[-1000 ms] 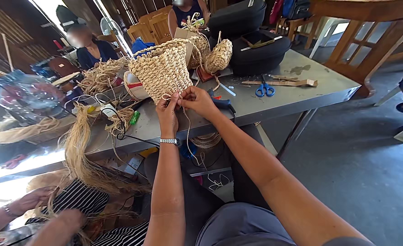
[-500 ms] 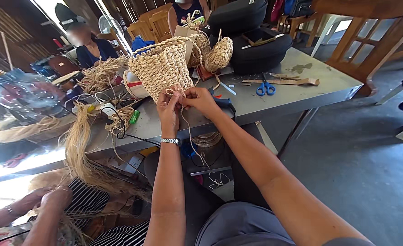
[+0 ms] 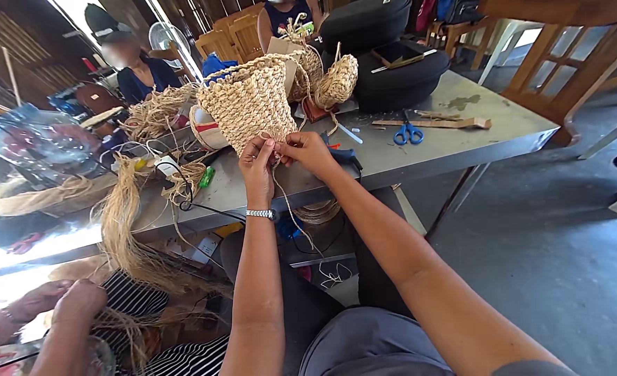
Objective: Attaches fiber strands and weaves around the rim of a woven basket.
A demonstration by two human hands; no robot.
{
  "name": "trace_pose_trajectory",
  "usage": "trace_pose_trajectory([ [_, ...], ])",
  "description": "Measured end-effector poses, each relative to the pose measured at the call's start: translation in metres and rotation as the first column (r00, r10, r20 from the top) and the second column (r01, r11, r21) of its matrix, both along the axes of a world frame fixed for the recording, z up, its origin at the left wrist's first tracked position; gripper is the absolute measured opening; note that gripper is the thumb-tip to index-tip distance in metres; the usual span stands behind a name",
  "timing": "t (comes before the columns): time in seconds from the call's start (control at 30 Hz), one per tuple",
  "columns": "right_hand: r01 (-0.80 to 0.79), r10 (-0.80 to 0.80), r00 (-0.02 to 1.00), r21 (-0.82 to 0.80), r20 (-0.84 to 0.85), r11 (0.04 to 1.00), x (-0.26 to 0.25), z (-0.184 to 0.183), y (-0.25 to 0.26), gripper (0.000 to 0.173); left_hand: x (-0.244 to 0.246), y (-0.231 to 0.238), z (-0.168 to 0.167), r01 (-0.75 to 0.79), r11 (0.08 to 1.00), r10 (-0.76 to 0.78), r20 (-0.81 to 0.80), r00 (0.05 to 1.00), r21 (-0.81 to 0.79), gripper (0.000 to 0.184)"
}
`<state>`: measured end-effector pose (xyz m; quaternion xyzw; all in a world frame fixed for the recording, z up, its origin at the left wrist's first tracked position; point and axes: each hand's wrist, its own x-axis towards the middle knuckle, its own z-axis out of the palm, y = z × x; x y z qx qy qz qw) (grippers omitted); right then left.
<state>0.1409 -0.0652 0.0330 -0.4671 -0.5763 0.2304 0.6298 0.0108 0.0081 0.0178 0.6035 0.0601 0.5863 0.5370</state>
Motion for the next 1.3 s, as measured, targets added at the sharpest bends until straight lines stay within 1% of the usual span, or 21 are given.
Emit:
trace_pose_trajectory([
  [0.07,0.039,-0.038,0.998,0.019,-0.043,0.999,0.0008,-0.0003,0.0015,0.025,0.0,-0.0003,0.0003,0.004,1.0,-0.003,-0.01,1.0,0.009,0.02],
  [0.2,0.136,-0.124,0.978,0.061,-0.165,0.989,0.0023,-0.0008,0.0031,0.024,0.0013,-0.001,0.0,-0.026,0.999,0.029,-0.084,0.996,0.033,0.018],
  [0.3,0.172,-0.153,0.97,0.087,-0.187,0.981,0.0031,-0.0028,0.0063,0.024,0.0025,-0.0007,-0.0005,-0.015,0.996,0.032,-0.207,0.978,0.084,0.02],
  [0.37,0.176,-0.156,0.97,0.093,-0.187,0.98,0.0035,-0.0036,0.0068,0.026,0.0033,-0.0012,-0.0005,-0.005,0.995,0.03,-0.254,0.967,0.096,0.023],
  [0.53,0.17,-0.15,0.966,0.08,-0.211,0.982,0.0042,-0.0029,0.0055,0.025,0.0036,-0.0006,-0.0014,0.013,0.996,0.011,-0.26,0.965,0.091,0.025],
  [0.7,0.161,-0.138,0.962,0.078,-0.236,0.984,0.0046,-0.0025,0.0055,0.025,0.0039,0.0013,-0.0029,-0.037,0.994,0.064,-0.29,0.955,0.098,0.018],
  [0.87,0.195,-0.181,0.965,0.061,-0.188,0.979,0.0027,-0.0018,0.0044,0.025,0.004,0.0001,-0.0016,-0.142,0.978,0.178,-0.26,0.949,0.151,0.015],
  [0.97,0.219,-0.211,0.966,0.037,-0.146,0.975,0.0023,-0.0018,0.005,0.024,0.0031,-0.0014,-0.0007,-0.165,0.972,0.2,-0.221,0.955,0.168,0.015],
  [1.07,0.228,-0.221,0.964,0.034,-0.148,0.973,0.0018,-0.0021,0.0047,0.024,0.0035,-0.0012,-0.0013,-0.171,0.97,0.203,-0.192,0.96,0.171,0.016],
  [1.2,0.226,-0.223,0.967,0.01,-0.124,0.974,0.002,-0.0017,0.0036,0.024,0.0033,-0.0013,-0.0011,-0.153,0.979,0.173,-0.148,0.974,0.136,0.016],
  [1.3,0.218,-0.218,0.973,0.002,-0.075,0.976,0.0008,0.0003,0.0016,0.025,0.0029,0.0001,-0.0022,-0.126,0.988,0.134,-0.097,0.986,0.089,0.024],
])
